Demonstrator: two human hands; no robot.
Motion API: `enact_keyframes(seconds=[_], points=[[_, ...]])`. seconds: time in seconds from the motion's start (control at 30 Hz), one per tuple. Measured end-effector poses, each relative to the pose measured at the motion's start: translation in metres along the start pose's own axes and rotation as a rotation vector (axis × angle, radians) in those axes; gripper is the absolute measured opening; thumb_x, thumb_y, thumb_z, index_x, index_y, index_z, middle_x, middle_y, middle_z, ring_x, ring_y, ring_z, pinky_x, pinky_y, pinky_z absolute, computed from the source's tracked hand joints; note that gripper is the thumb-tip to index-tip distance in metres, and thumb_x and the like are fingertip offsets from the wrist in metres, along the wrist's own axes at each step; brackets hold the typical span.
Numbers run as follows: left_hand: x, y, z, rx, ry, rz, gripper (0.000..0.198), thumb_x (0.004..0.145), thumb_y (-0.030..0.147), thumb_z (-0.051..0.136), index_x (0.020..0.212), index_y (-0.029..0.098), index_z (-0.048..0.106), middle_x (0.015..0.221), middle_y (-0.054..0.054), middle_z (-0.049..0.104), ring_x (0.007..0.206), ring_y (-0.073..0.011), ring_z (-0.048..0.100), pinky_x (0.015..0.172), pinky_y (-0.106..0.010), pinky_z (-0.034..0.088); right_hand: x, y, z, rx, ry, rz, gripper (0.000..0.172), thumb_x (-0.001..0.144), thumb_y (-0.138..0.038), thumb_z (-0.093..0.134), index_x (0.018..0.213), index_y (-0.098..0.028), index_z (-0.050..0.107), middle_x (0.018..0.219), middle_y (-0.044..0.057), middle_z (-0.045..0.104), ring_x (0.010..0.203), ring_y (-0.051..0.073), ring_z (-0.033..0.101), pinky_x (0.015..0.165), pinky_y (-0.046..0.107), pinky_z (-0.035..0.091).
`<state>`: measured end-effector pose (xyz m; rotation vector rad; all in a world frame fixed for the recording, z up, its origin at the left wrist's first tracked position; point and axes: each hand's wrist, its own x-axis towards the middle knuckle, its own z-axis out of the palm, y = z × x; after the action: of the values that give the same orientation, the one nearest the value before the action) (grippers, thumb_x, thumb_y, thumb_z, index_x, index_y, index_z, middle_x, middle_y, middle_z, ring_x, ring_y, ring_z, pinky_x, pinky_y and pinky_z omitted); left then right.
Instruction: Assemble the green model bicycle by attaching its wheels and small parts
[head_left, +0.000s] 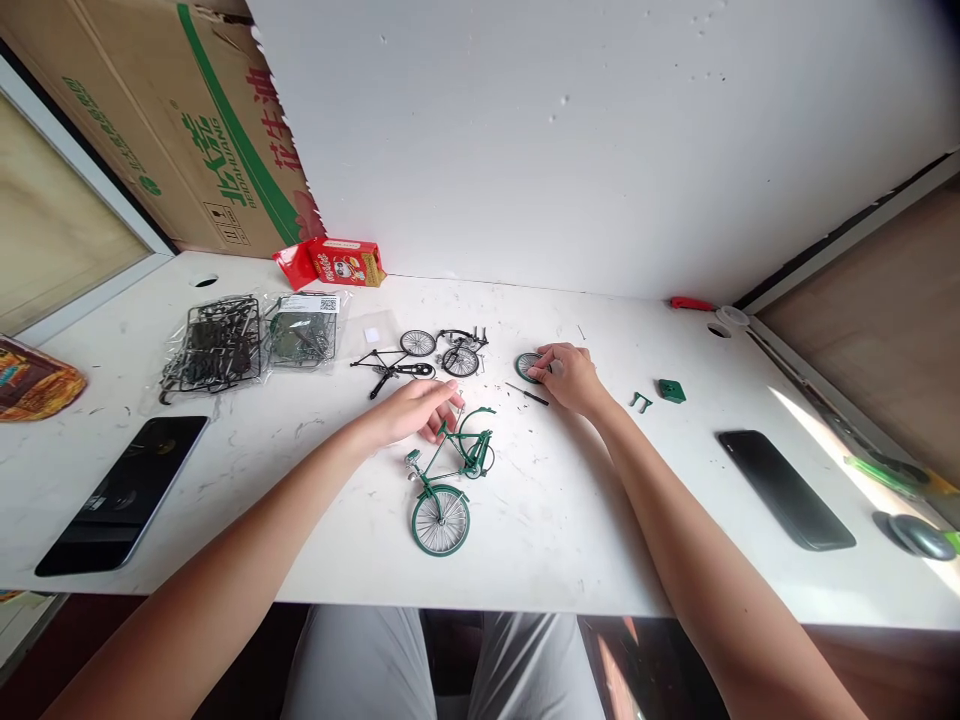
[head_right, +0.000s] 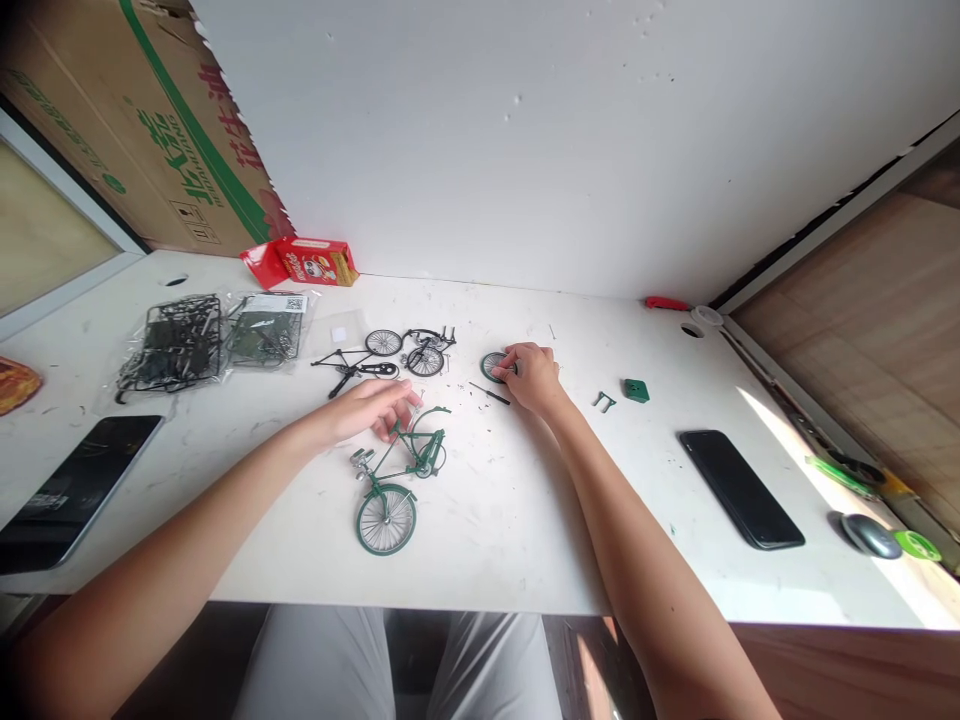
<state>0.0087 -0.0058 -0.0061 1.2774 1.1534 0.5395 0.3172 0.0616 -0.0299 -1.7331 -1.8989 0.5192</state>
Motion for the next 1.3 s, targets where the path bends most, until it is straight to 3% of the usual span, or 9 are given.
enact_keyframes(seconds=[0.27, 0.43, 0.53, 0.67, 0.77, 1.03, 1.13, 1.23, 1.3], points=[[0.000, 0.000, 0.000, 0.002, 0.004, -0.001, 0.063, 0.092, 0.075, 0.057, 0.108, 0.015, 0.067, 0.083, -0.005, 0.071, 0.061, -0.0145, 0.066, 0.057, -0.027, 0.051, 0.000, -0.003, 0.000, -0.049, -0.054, -0.015, 0.012, 0.088, -0.032, 0.070, 0.085, -0.021, 0.066, 0.118, 0.013, 0.066, 0.117, 0.034, 0.051, 0.098, 0.050, 0.044], [0.000, 0.000, 0.000, -0.003, 0.002, 0.001, 0.060, 0.093, 0.072, 0.057, 0.108, 0.015, 0.068, 0.083, -0.005, 0.071, 0.061, -0.0144, 0.066, 0.058, -0.026, 0.052, -0.003, -0.001, 0.000, -0.011, -0.054, -0.021, 0.015, 0.087, -0.035, 0.071, 0.084, -0.021, 0.067, 0.101, 0.011, 0.063, 0.110, 0.033, 0.052, 0.091, 0.046, 0.047], [0.000, -0.001, -0.001, -0.005, 0.001, 0.001, 0.058, 0.094, 0.070, 0.058, 0.108, 0.015, 0.068, 0.083, -0.005, 0.071, 0.061, -0.0142, 0.066, 0.057, -0.026, 0.052, -0.005, -0.002, 0.000, 0.025, -0.036, -0.033, 0.015, 0.086, -0.035, 0.073, 0.084, -0.021, 0.067, 0.102, 0.010, 0.062, 0.105, 0.030, 0.054, 0.088, 0.045, 0.049], [0.001, -0.002, -0.001, 0.007, -0.001, 0.001, 0.056, 0.094, 0.068, 0.060, 0.108, 0.015, 0.069, 0.083, -0.004, 0.070, 0.061, -0.0139, 0.067, 0.057, -0.025, 0.051, -0.009, -0.005, 0.002, 0.171, 0.038, -0.164, 0.015, 0.085, -0.034, 0.077, 0.086, -0.022, 0.070, 0.114, 0.009, 0.059, 0.099, 0.024, 0.059, 0.092, 0.044, 0.053], [0.000, -0.001, -0.001, 0.009, -0.001, -0.004, 0.055, 0.093, 0.067, 0.061, 0.108, 0.015, 0.069, 0.082, -0.004, 0.070, 0.061, -0.0140, 0.067, 0.058, -0.026, 0.052, -0.011, -0.008, 0.004, 0.321, 0.074, -0.293, 0.019, 0.083, -0.040, 0.082, 0.085, -0.022, 0.075, 0.110, 0.008, 0.057, 0.092, 0.021, 0.061, 0.085, 0.042, 0.057], [0.001, -0.001, -0.001, -0.011, 0.035, 0.045, 0.052, 0.094, 0.066, 0.060, 0.105, 0.015, 0.070, 0.083, -0.007, 0.072, 0.062, -0.0156, 0.067, 0.057, -0.027, 0.051, -0.015, -0.012, 0.006, 0.354, 0.129, -0.354, 0.028, 0.083, -0.050, 0.085, 0.083, -0.023, 0.080, 0.095, 0.005, 0.069, 0.077, 0.018, 0.062, 0.072, 0.038, 0.056], [0.000, 0.001, -0.001, 0.049, 0.193, 0.218, 0.045, 0.097, 0.060, 0.058, 0.101, 0.016, 0.070, 0.084, -0.007, 0.072, 0.070, -0.0170, 0.067, 0.066, -0.029, 0.055, -0.021, -0.022, 0.005, 0.314, 0.229, -0.447, 0.019, 0.087, -0.043, 0.084, 0.086, -0.024, 0.080, 0.091, 0.005, 0.072, 0.083, 0.021, 0.067, 0.074, 0.038, 0.057], [-0.005, 0.006, 0.000, 0.223, 0.485, 0.480, 0.035, 0.099, 0.052, 0.060, 0.101, 0.018, 0.070, 0.102, -0.009, 0.075, 0.093, -0.0204, 0.070, 0.086, -0.031, 0.056, -0.035, -0.044, 0.003, 0.297, 0.377, -0.557, 0.007, 0.091, -0.033, 0.081, 0.088, -0.027, 0.079, 0.089, 0.004, 0.075, 0.091, 0.023, 0.071, 0.079, 0.040, 0.060], [-0.010, 0.010, 0.002, 0.283, 0.566, 0.603, 0.032, 0.101, 0.048, 0.059, 0.107, 0.019, 0.072, 0.114, -0.010, 0.075, 0.105, -0.0217, 0.069, 0.093, -0.032, 0.054, -0.049, -0.061, 0.001, 0.318, 0.428, -0.620, 0.001, 0.092, -0.028, 0.080, 0.093, -0.029, 0.080, 0.094, 0.004, 0.076, 0.087, 0.022, 0.073, 0.076, 0.040, 0.063]])
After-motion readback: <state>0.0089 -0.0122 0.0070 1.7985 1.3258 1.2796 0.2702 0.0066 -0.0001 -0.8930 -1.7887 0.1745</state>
